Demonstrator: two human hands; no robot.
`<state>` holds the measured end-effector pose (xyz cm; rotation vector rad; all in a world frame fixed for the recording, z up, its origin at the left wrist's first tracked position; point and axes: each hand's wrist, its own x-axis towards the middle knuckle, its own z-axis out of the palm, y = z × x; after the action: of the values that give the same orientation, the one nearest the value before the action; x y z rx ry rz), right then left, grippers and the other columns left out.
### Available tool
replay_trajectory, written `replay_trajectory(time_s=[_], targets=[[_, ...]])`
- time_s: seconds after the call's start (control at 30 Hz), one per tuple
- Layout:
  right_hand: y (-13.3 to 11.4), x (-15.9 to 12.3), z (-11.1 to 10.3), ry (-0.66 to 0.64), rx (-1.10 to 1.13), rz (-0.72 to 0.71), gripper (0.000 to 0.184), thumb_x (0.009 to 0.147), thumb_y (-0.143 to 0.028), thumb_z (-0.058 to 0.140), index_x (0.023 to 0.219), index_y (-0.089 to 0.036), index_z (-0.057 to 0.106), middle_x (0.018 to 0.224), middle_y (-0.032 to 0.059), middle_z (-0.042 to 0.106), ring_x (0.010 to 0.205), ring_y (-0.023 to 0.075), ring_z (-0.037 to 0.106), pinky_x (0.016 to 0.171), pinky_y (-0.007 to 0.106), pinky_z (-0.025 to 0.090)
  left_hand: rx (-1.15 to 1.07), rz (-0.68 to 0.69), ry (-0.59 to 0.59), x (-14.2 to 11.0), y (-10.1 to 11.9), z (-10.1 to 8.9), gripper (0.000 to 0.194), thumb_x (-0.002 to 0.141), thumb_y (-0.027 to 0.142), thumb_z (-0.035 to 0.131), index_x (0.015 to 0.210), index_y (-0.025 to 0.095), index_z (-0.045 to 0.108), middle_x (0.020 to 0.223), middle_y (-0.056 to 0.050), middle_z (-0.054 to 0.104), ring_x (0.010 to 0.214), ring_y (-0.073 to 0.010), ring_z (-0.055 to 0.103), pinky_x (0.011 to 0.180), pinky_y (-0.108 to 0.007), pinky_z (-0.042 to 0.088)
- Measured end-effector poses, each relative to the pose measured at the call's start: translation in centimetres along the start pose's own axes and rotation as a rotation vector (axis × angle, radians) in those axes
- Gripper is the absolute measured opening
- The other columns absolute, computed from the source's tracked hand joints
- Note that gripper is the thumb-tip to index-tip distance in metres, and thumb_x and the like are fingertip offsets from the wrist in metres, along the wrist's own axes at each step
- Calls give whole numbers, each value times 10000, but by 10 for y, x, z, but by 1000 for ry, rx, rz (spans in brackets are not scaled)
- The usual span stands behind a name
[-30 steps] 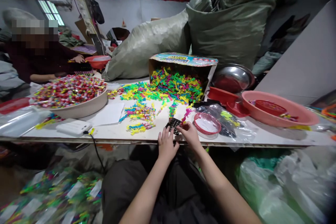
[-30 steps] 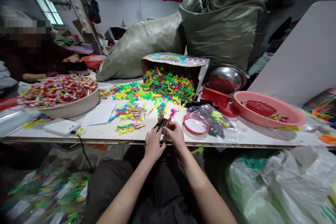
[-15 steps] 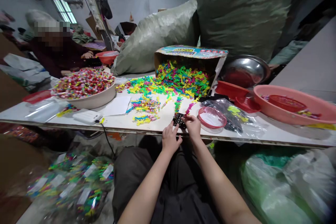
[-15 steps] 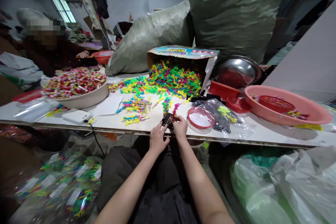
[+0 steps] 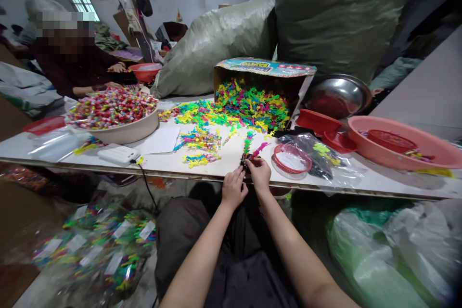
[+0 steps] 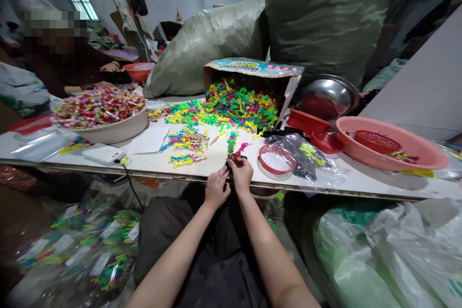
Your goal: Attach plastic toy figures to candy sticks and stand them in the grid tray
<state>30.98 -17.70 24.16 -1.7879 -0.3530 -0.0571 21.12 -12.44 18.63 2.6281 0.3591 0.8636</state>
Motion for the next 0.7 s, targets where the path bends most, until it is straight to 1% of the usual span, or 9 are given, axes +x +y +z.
replay_trajectory(time_s=[0.07,0.17,0.3,0.4,0.57,0.7], targets=[[2,-3,2,7,-36,-20,317,628,-449,650,752,-164,591,749,72,652,708,199,594,698,307,446,0,5,8,0,-2,4,437,780,168,418,1213,190,470,1343,-79,421,1215,-229,385,1025,-425,267],[4,-5,6,12,-88,-59,293,623,-444,653,726,-176,598,740,63,647,737,211,582,725,326,430,29,12,63,-1,-5,11,389,765,147,439,1144,180,523,1287,-99,481,1177,-242,426,1003,-443,292],[6,-6,7,16,-149,-111,257,630,-424,649,683,-178,601,728,52,641,751,219,570,743,339,411,72,86,177,0,-9,19,355,747,143,474,1093,167,549,1229,-110,532,1129,-239,472,962,-431,343],[9,-6,7,13,-184,-141,263,662,-435,621,707,-177,603,736,49,642,748,213,568,735,330,406,99,123,229,0,-11,21,351,746,147,477,1088,170,550,1220,-99,543,1106,-235,493,943,-420,361],[13,-7,6,-19,-202,-156,260,699,-438,597,741,-181,600,748,44,646,754,208,568,736,324,395,98,122,237,-1,-12,22,356,752,157,475,1100,175,550,1224,-94,542,1120,-229,489,955,-412,352],[13,-9,6,-16,-275,-230,238,725,-413,579,747,-176,592,754,44,640,753,206,563,760,337,368,69,97,215,-3,-13,26,364,752,169,487,1109,181,557,1213,-104,548,1126,-232,486,968,-420,346]])
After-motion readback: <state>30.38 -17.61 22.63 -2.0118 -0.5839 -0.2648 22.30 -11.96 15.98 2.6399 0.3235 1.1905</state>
